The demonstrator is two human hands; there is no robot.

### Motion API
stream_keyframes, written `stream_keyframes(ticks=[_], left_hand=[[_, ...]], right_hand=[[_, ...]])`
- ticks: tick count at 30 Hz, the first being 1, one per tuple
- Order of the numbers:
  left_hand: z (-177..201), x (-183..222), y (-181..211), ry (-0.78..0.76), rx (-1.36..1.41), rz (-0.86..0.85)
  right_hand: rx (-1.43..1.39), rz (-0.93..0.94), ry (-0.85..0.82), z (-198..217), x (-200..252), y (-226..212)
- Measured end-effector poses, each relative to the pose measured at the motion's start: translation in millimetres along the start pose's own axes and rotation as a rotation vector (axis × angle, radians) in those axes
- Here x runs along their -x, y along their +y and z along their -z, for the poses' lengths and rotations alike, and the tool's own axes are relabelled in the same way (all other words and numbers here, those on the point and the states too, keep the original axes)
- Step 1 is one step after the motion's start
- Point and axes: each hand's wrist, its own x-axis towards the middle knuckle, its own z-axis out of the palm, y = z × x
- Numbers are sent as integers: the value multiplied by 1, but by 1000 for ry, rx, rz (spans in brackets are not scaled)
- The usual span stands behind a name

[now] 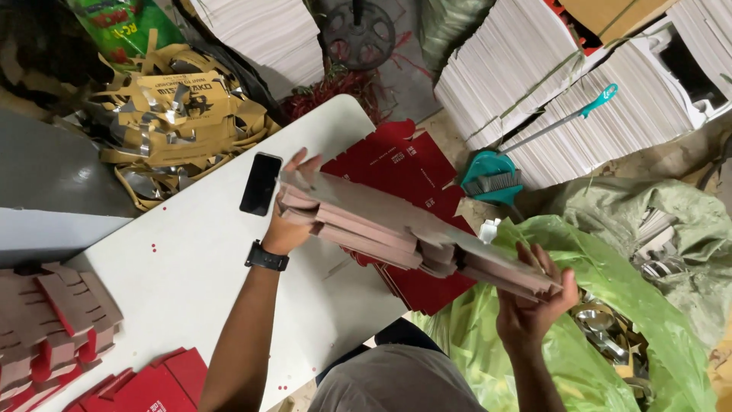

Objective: Organizing and stacking flat-packed red cardboard boxes on a work table in a factory setting.

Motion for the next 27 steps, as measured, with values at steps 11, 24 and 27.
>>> stream_keyframes(ticks=[11,24,27], left_hand=[[-46,-27,48,36,-333,-65],[-61,-39,66,91,-595,-167],[-62,-33,58,101,-642,-168]], right_hand=[[9,-195,63,10,-26,4],[-8,-337,146,7,18,23],[75,-328,114,16,20,28]])
